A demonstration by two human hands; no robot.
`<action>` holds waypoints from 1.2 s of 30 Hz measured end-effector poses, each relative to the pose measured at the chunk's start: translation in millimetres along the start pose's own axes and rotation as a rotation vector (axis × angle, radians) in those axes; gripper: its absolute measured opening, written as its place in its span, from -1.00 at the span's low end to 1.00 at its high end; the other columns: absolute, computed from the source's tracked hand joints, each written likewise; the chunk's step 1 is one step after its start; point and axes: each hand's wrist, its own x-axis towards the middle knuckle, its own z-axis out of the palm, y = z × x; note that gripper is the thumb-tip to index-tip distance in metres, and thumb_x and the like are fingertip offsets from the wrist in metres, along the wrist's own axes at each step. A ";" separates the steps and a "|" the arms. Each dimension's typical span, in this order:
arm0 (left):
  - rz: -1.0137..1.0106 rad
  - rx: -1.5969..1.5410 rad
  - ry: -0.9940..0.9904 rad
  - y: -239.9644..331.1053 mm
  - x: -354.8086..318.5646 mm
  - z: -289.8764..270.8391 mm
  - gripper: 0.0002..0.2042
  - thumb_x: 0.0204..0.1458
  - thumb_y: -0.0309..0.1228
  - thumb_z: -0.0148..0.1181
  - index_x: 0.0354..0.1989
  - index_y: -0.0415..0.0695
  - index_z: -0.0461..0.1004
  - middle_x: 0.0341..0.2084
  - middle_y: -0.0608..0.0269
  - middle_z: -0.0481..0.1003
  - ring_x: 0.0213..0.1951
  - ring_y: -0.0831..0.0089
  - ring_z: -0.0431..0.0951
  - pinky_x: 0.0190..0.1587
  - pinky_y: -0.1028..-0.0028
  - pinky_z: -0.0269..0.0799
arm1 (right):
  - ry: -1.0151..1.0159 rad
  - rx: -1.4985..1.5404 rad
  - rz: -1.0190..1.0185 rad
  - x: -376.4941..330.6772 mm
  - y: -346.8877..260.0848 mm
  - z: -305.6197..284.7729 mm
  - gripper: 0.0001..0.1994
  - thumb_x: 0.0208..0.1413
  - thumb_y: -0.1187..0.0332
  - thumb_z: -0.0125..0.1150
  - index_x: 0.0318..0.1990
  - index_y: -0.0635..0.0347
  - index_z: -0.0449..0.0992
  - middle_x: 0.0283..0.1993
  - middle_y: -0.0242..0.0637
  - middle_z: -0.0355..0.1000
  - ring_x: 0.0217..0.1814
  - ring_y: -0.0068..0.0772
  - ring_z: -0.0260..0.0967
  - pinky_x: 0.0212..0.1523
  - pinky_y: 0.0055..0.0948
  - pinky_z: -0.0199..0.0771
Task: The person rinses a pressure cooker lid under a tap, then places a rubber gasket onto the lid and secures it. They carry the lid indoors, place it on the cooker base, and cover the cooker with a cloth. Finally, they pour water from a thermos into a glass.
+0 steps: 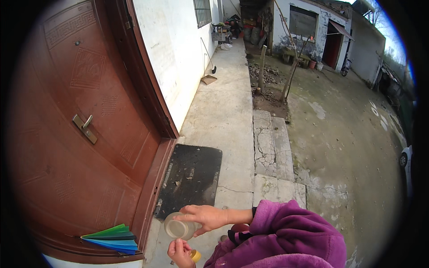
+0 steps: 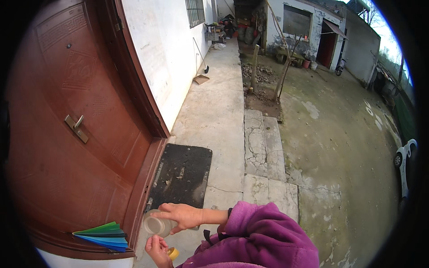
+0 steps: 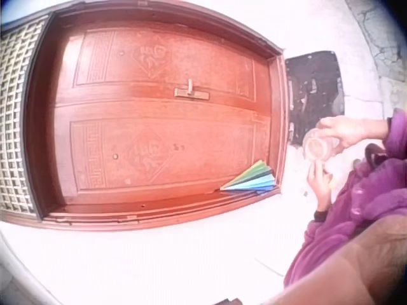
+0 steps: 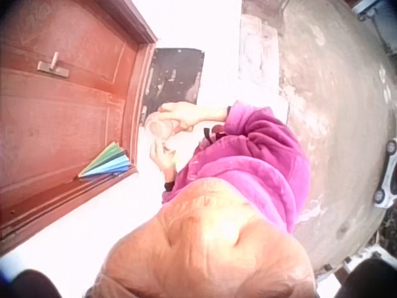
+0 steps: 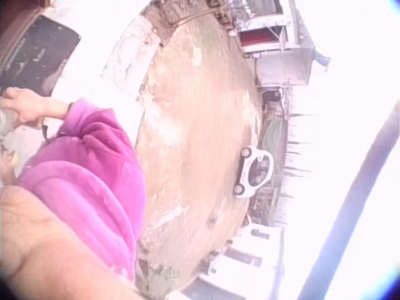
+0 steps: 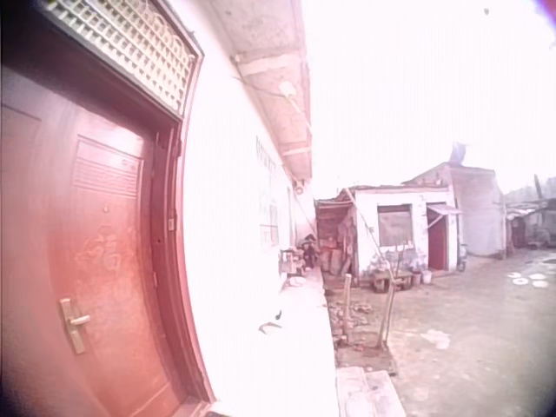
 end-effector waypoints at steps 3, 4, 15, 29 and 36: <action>0.034 0.068 -0.071 23.8 45.1 2.3 -0.69 -0.38 -0.71 0.12 -0.36 -0.20 0.36 -0.59 0.23 0.19 -0.59 0.37 0.25 -0.60 0.41 0.24 | 0.036 0.043 0.032 22.1 26.1 -26.5 -0.17 -0.19 0.21 0.40 0.31 -0.03 0.14 0.05 -0.07 0.22 0.06 0.05 0.27 -0.02 -0.20 0.36; 0.058 0.085 -0.077 29.4 62.0 4.5 -0.69 -0.45 -0.69 0.15 -0.42 -0.18 0.33 -0.62 0.23 0.19 -0.60 0.34 0.24 -0.58 0.38 0.20 | 0.031 0.065 0.053 31.4 36.8 -35.3 -0.20 -0.18 0.20 0.40 0.30 -0.04 0.17 0.06 -0.08 0.23 0.05 0.05 0.28 -0.03 -0.19 0.37; -0.251 -0.570 0.074 49.1 307.1 34.2 -0.77 0.16 -0.40 0.07 -0.52 -0.23 0.41 -0.70 0.34 0.36 -0.65 0.66 0.31 -0.57 0.66 0.15 | -0.131 0.255 0.024 223.5 221.0 -154.6 -0.58 0.11 0.17 0.19 0.10 0.13 0.41 -0.08 -0.13 0.37 -0.09 -0.03 0.40 -0.07 -0.26 0.41; -0.351 -0.520 0.396 97.7 514.1 11.5 -0.74 0.17 -0.33 0.08 -0.53 -0.18 0.44 -0.70 0.41 0.38 -0.64 0.73 0.27 -0.57 0.65 0.09 | -0.020 -0.267 -0.386 643.2 321.7 -216.3 -0.66 0.07 0.31 0.20 -0.01 0.22 0.44 -0.14 -0.13 0.33 -0.08 -0.05 0.33 -0.07 -0.19 0.38; -0.277 -0.549 0.437 80.4 626.0 -14.2 -0.73 0.18 -0.35 0.07 -0.57 -0.17 0.42 -0.72 0.44 0.35 -0.64 0.71 0.27 -0.56 0.64 0.12 | -0.132 -0.702 -0.623 809.9 333.7 -130.0 -0.73 0.12 0.12 0.11 -0.21 0.12 0.47 -0.21 -0.26 0.38 -0.11 -0.25 0.30 -0.09 -0.30 0.29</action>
